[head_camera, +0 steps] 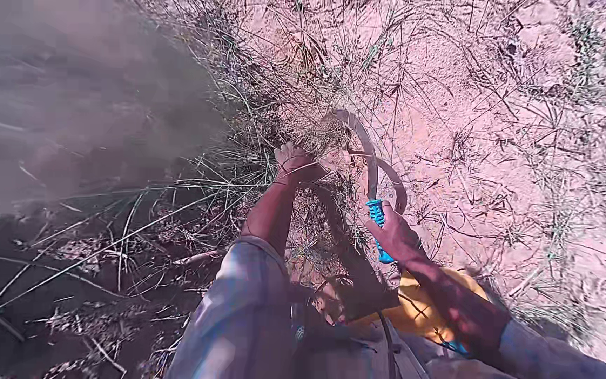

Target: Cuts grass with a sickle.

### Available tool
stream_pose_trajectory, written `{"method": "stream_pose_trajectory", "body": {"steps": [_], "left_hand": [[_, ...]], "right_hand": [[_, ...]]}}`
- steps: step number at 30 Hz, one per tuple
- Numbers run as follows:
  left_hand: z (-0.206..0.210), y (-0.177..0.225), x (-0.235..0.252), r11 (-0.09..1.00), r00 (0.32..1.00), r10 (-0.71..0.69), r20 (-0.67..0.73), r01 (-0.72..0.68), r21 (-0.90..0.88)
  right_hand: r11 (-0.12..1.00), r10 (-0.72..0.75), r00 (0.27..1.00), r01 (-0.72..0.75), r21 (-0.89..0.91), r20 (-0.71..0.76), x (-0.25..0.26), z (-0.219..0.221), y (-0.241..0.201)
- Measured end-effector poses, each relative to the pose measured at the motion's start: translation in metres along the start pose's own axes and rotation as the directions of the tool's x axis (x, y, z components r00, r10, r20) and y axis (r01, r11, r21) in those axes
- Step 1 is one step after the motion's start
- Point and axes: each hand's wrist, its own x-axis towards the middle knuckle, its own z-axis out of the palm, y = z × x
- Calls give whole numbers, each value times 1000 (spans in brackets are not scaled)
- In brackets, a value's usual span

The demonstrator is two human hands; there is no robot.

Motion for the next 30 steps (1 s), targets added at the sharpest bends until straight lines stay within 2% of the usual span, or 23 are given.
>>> {"method": "stream_pose_trajectory", "body": {"steps": [5, 9, 12, 15, 17, 20, 22, 24, 27, 30], "left_hand": [[9, -29, -28, 993, 1000, -7, -27, 4, -115], [10, -37, -46, 991, 994, -69, 81, 78, -110], [5, -42, -47, 946, 979, -98, 180, 148, -289], [10, -55, -40, 826, 983, -98, 152, 166, -539], [12, -59, -38, 766, 982, -108, 153, 180, -617], [12, -61, -42, 807, 986, -71, 152, 146, -572], [13, -61, -48, 879, 988, -42, 146, 106, -464], [19, -55, -52, 931, 992, -16, 126, 61, -360], [29, -51, -62, 937, 992, -28, 123, 69, -342], [23, -48, -64, 933, 990, -76, 118, 112, -341]], "right_hand": [[996, -33, 994, 23, 88, 108, 3, 7, 8], [984, -32, 976, -7, 177, 214, 9, 11, -6], [994, -13, 967, -16, 111, 254, 24, 21, -21], [999, 39, 962, -39, -5, 270, 26, 26, -36], [993, 98, 959, -77, -88, 266, 10, 22, -40], [983, 131, 950, -86, -163, 283, -47, 0, -15], [993, 85, 951, -57, -102, 298, -92, -13, 18], [987, 150, 943, -124, -106, 296, -117, -29, 20], [999, 47, 988, -45, -16, 149, -122, -40, -4], [990, 18, 989, 2, -138, 147, -73, -51, -49]]}}
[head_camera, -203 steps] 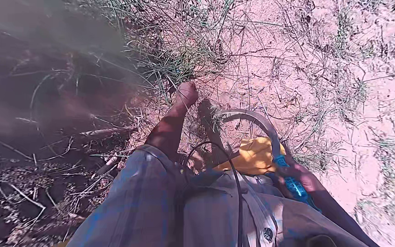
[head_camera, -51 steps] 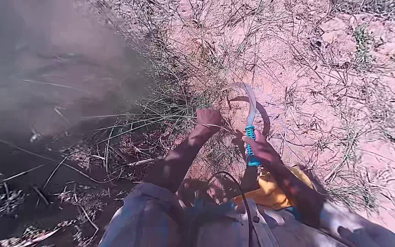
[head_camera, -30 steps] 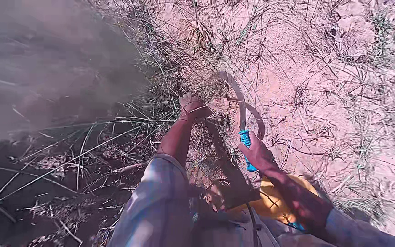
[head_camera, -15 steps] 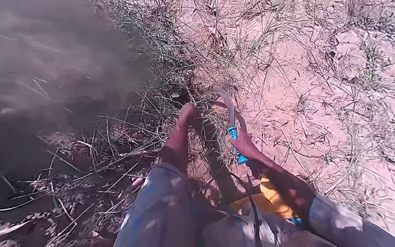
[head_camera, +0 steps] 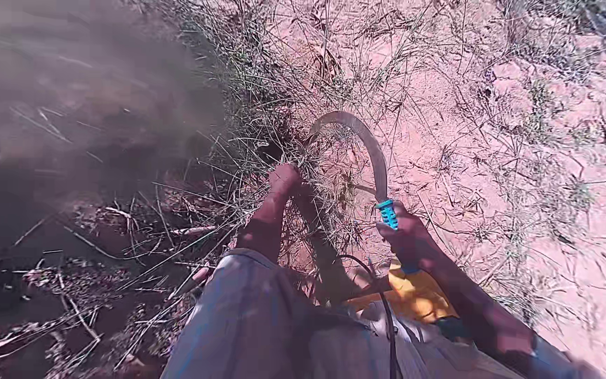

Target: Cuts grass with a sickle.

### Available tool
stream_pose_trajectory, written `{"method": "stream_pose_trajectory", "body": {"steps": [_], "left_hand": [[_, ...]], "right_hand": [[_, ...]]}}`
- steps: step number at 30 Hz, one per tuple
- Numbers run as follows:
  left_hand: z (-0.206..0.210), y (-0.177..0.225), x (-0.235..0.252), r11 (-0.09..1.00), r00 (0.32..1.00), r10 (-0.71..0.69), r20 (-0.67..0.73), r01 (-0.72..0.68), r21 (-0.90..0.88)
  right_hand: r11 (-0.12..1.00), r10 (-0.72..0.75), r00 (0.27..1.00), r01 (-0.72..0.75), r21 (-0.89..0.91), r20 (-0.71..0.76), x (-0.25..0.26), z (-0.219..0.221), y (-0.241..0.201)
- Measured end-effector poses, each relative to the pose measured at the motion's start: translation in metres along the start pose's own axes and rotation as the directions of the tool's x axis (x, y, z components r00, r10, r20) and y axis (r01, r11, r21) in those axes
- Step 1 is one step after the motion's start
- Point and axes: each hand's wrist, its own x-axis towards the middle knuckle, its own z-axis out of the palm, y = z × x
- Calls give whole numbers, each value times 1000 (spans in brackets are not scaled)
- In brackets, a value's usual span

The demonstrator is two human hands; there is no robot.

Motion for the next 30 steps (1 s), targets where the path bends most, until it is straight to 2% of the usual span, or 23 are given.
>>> {"method": "stream_pose_trajectory", "body": {"steps": [4, 6, 9, 11, 13, 15, 18, 21, 23, 25, 27, 30], "left_hand": [[-4, 2, 3, 998, 1000, 6, 9, -6, 67], [-5, -2, 3, 999, 1000, 9, 16, -10, 50], [-8, -12, 3, 999, 1000, 31, 0, -31, -36], [-13, -19, 9, 998, 998, 56, -20, -57, -27], [-14, -19, 9, 997, 997, 73, -3, -73, 8], [-6, -13, 1, 996, 997, 79, 19, -80, 39], [4, -10, -12, 998, 999, 43, -15, -42, 36], [1, -7, -10, 997, 1000, 24, -10, -23, 69], [-5, -8, -7, 999, 1000, 19, -3, -18, 35], [-9, -15, -3, 999, 999, 35, -3, -35, -28], [-9, -21, 4, 997, 998, 62, -2, -62, -39], [-4, -22, -3, 990, 993, 114, 22, -115, 81]], "right_hand": [[980, 29, 996, -12, -198, 84, 77, 32, -17], [967, 70, 988, -33, -253, 139, 85, 54, -12], [968, 89, 982, -46, -247, 169, 45, 56, 0], [988, 15, 978, 17, -153, 206, -4, 43, 22], [974, 127, 941, -58, -219, 313, -42, 34, 40], [971, 172, 947, -116, -210, 271, -56, 32, 51], [990, 85, 984, -66, -127, 155, -34, 21, 25], [995, -4, 996, 12, -99, 85, 22, 19, -11], [987, 7, 997, 6, -163, 78, 61, 35, -27], [970, 80, 990, -50, -236, 119, 80, 54, -26], [971, 122, 982, -88, -222, 147, 65, 58, -10], [973, 91, 978, -48, -225, 187, 0, 32, 24]]}}
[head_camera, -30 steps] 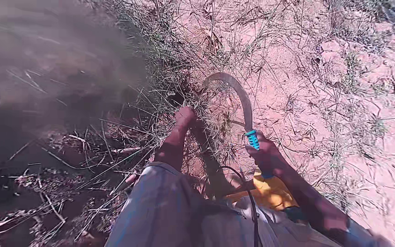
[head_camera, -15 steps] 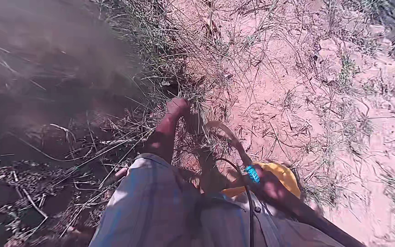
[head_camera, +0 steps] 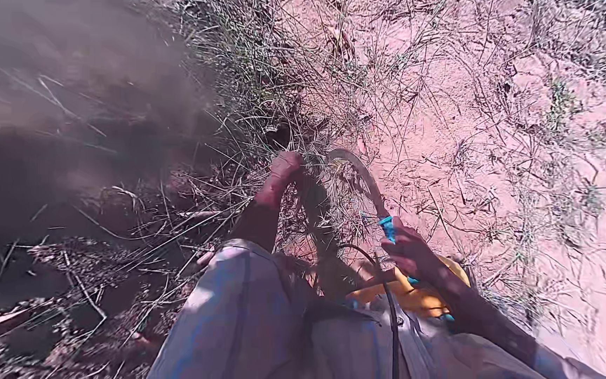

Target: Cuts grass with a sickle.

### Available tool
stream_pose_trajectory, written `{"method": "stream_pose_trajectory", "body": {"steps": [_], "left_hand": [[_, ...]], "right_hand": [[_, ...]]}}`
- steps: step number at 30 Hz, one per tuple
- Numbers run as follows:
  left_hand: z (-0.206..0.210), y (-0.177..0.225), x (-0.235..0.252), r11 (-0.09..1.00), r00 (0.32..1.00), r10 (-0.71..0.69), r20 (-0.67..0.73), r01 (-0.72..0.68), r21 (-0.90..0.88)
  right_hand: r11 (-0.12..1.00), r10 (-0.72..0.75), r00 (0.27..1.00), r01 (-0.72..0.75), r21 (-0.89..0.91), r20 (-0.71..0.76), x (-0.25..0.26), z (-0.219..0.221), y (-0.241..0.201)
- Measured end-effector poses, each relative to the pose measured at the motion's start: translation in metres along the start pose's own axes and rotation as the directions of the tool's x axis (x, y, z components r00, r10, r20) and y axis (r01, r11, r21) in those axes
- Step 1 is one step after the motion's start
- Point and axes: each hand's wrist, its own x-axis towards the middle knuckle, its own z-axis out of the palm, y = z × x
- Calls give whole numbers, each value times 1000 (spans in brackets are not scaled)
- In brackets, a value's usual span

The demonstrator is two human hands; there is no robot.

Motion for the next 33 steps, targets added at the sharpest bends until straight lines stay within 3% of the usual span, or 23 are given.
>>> {"method": "stream_pose_trajectory", "body": {"steps": [3, 6, 10, 14, 18, 21, 22, 24, 27, 30, 33], "left_hand": [[9, -7, -1, 995, 996, 82, -32, -79, 68], [15, 5, -5, 990, 995, 95, -39, -90, 105], [7, 7, -9, 998, 999, 25, -45, -23, 55], [-4, 1, -5, 996, 997, -56, -53, 53, -70], [-22, -16, -2, 991, 994, -110, -22, 108, -76], [-11, -45, 3, 991, 992, -124, -16, 123, -46], [-1, -46, -2, 997, 997, -78, -27, 78, -14], [18, -43, -16, 996, 1000, 23, -17, -22, 90], [14, -23, -48, 974, 994, -3, 111, -22, 226], [-20, 1, -76, 957, 977, -64, 206, 2, 289], [-63, 45, -101, 954, 990, 3, 140, -45, 297]], "right_hand": [[992, 93, 992, -84, -96, 88, -53, 3, 42], [1000, -9, 997, 8, -12, -72, -62, 5, 42], [999, -30, 993, 33, 23, -111, 11, -16, -25], [992, 48, 997, -55, -117, -67, 75, 9, -52], [993, -31, 999, 29, -117, -20, 2, 16, -6], [990, 118, 987, -107, -93, 110, -45, 9, 30], [994, 108, 992, -106, -30, 70, -53, 7, 35], [995, -31, 994, 40, 91, -102, -55, 4, 37], [982, -64, 977, 98, 162, -201, -24, -12, 10], [943, -51, 956, 142, 302, -289, 23, 3, 8], [932, 20, 942, 104, 348, -334, 52, 16, 14]]}}
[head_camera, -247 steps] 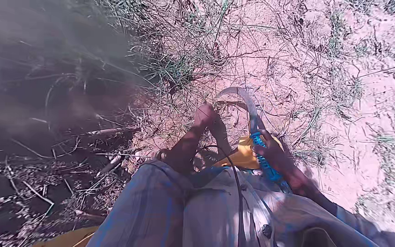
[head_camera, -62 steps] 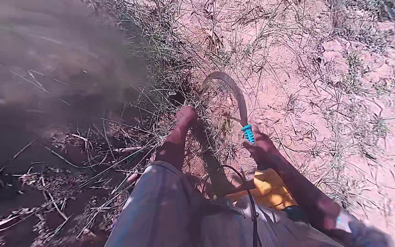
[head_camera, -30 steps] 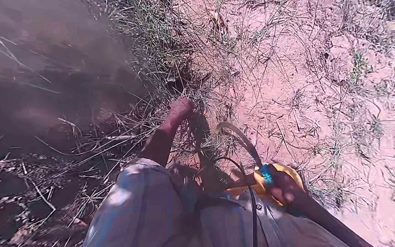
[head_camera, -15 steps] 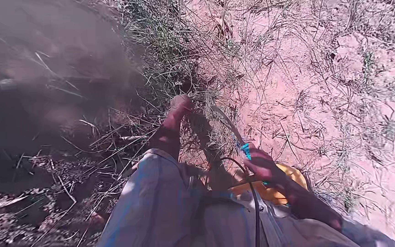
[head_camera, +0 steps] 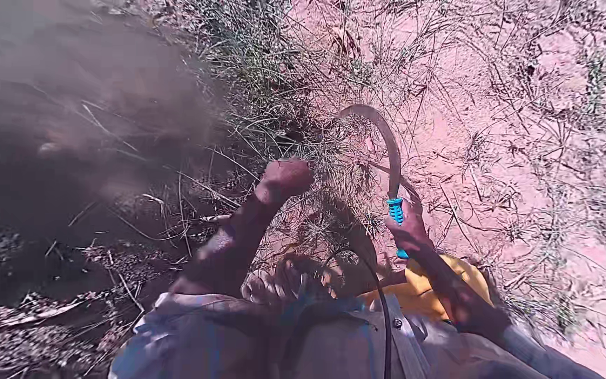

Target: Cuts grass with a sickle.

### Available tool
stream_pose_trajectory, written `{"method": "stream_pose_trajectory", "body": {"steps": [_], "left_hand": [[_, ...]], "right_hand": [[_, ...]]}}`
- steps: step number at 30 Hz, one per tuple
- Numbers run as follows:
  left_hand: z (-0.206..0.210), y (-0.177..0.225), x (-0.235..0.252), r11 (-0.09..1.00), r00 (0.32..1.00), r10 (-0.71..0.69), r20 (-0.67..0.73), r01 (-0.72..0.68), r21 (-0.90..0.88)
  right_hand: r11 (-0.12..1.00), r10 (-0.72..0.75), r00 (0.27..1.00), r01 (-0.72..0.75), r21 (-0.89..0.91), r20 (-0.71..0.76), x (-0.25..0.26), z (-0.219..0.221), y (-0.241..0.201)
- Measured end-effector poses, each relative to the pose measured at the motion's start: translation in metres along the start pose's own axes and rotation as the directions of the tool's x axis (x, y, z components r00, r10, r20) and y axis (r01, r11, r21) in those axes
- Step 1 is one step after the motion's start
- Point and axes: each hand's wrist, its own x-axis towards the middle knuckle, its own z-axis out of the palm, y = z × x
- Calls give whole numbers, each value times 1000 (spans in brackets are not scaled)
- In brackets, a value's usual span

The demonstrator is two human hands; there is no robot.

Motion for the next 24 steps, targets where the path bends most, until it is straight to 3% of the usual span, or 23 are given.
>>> {"method": "stream_pose_trajectory", "body": {"steps": [3, 6, 10, 12, 15, 17, 21, 24], "left_hand": [[-30, 31, 8, 999, 960, 43, -278, -38, 24], [-56, 61, 60, 989, 894, -25, -447, -44, -144], [-29, 80, 156, 911, 906, -220, -362, 59, -408], [0, 83, 180, 901, 903, -292, -315, 149, -407], [30, 75, 181, 903, 901, -352, -253, 254, -347], [43, 63, 180, 919, 900, -335, -278, 247, -309], [46, 49, 169, 933, 902, -314, -296, 236, -271], [47, 38, 147, 928, 919, -326, -222, 266, -262]], "right_hand": [[1000, 19, 999, -20, -5, -26, 10, -8, 8], [994, -20, 987, 37, 102, -157, 21, -12, 12], [980, -18, 977, 59, 188, -210, 18, -13, 0], [981, -27, 979, 65, 183, -204, 17, -15, -5], [977, -31, 989, 60, 204, -142, 20, -11, -6], [975, -62, 992, 84, 205, -111, 21, -7, -5], [984, -116, 991, 124, 131, -68, 22, -4, -7], [996, -76, 997, 77, 54, -20, 21, -5, -11]]}}
